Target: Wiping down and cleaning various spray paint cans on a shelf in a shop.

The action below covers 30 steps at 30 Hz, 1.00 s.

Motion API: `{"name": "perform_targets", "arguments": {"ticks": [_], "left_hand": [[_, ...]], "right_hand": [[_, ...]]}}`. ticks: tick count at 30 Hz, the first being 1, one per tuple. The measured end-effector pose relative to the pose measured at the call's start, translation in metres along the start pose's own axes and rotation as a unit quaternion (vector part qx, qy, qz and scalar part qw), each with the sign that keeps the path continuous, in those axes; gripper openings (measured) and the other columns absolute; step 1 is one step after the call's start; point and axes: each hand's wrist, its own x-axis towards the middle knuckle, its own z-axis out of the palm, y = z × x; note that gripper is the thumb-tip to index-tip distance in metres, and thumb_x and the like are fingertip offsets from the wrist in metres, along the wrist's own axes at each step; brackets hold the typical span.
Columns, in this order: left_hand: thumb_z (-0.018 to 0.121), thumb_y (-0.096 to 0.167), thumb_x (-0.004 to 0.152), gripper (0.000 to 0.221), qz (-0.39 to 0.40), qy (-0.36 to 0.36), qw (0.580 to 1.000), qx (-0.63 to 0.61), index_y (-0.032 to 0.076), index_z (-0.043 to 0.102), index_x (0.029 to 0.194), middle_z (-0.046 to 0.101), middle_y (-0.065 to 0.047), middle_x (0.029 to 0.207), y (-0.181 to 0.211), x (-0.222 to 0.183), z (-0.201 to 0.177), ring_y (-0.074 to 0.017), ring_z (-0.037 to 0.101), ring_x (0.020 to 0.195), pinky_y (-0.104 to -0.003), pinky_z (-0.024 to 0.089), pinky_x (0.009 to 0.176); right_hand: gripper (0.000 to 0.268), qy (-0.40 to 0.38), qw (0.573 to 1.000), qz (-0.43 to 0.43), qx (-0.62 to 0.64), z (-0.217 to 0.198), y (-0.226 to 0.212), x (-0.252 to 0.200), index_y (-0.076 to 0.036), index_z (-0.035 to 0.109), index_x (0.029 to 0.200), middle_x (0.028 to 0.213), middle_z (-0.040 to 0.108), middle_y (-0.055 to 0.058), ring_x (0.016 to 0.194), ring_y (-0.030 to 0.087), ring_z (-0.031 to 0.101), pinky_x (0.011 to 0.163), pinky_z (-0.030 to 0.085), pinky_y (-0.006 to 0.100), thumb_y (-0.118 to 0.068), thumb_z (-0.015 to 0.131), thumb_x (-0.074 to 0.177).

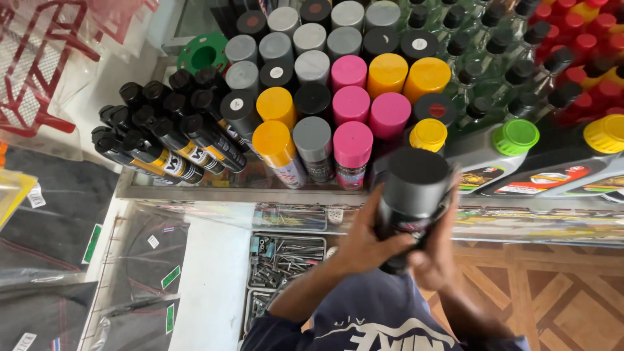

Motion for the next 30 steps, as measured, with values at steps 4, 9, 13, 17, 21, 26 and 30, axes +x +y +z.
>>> {"name": "perform_targets", "arguments": {"ticks": [4,9,13,17,21,26,30], "left_hand": [[0.071,0.017,0.087,0.077,-0.001,-0.025,0.999,-0.03,0.004,0.034,0.154,0.053,-0.015,0.143,-0.011,-0.003,0.007,-0.0257,0.055,0.127,-0.041,0.044,0.113],[0.065,0.005,0.085,0.071,0.047,0.049,0.996,-0.063,0.002,0.037,0.15,0.058,-0.014,0.133,-0.027,-0.001,-0.017,-0.0234,0.061,0.115,-0.037,0.049,0.103],[0.073,0.01,0.087,0.077,0.084,0.047,0.992,-0.085,0.001,0.035,0.153,0.058,-0.015,0.133,-0.024,0.004,0.018,-0.021,0.056,0.119,-0.042,0.046,0.108],[0.081,0.009,0.081,0.083,0.104,0.036,0.988,-0.106,0.003,0.04,0.152,0.063,-0.011,0.128,-0.036,0.015,0.019,-0.0153,0.057,0.12,-0.043,0.047,0.109],[0.076,0.02,0.09,0.067,0.136,0.097,0.984,-0.06,0.001,0.046,0.146,0.062,-0.013,0.126,-0.016,0.021,0.007,-0.0158,0.054,0.118,-0.043,0.047,0.106],[0.07,0.017,0.09,0.057,0.107,0.064,0.991,-0.042,-0.001,0.051,0.141,0.059,-0.016,0.12,-0.019,0.01,0.028,-0.02,0.055,0.113,-0.044,0.047,0.1],[0.073,0.027,0.092,0.062,0.134,0.044,0.99,0.005,-0.001,0.051,0.143,0.057,-0.018,0.123,-0.021,0.011,0.031,-0.0238,0.057,0.115,-0.044,0.048,0.1]], "right_hand": [[0.081,0.153,0.97,0.101,0.158,0.003,-0.024,0.022,-0.009,0.021,0.157,0.154,0.033,0.016,0.136,0.03,0.036,0.116,0.031,0.046,-0.055,0.04,0.093],[0.116,-0.107,0.955,-0.179,-0.213,-0.002,0.058,-0.046,0.012,-0.007,0.158,0.163,-0.012,0.043,0.154,0.06,-0.006,0.125,0.004,0.07,-0.043,0.063,0.083],[0.136,-0.026,0.999,-0.01,0.018,-0.014,0.011,0.0,0.001,-0.013,0.159,0.168,-0.004,0.03,0.157,0.046,0.001,0.128,0.003,0.056,-0.037,0.069,0.056],[0.079,0.26,0.819,0.351,0.373,0.003,-0.055,0.045,-0.018,0.052,0.148,0.132,0.064,0.004,0.108,0.019,0.059,0.093,0.047,0.039,-0.07,0.034,0.092],[0.147,-0.024,0.953,-0.165,-0.252,-0.016,0.097,-0.053,0.011,-0.003,0.159,0.16,-0.012,0.046,0.147,0.063,-0.008,0.121,0.007,0.064,-0.061,0.083,0.064],[0.14,0.013,0.989,-0.142,-0.032,-0.04,0.054,-0.011,0.008,-0.017,0.157,0.164,-0.006,0.041,0.152,0.054,-0.004,0.126,-0.004,0.062,-0.009,0.084,0.061],[0.139,0.014,0.99,-0.142,0.014,-0.04,0.03,-0.003,0.009,-0.018,0.156,0.165,-0.004,0.039,0.155,0.052,-0.002,0.128,-0.003,0.06,-0.011,0.081,0.06]]}}
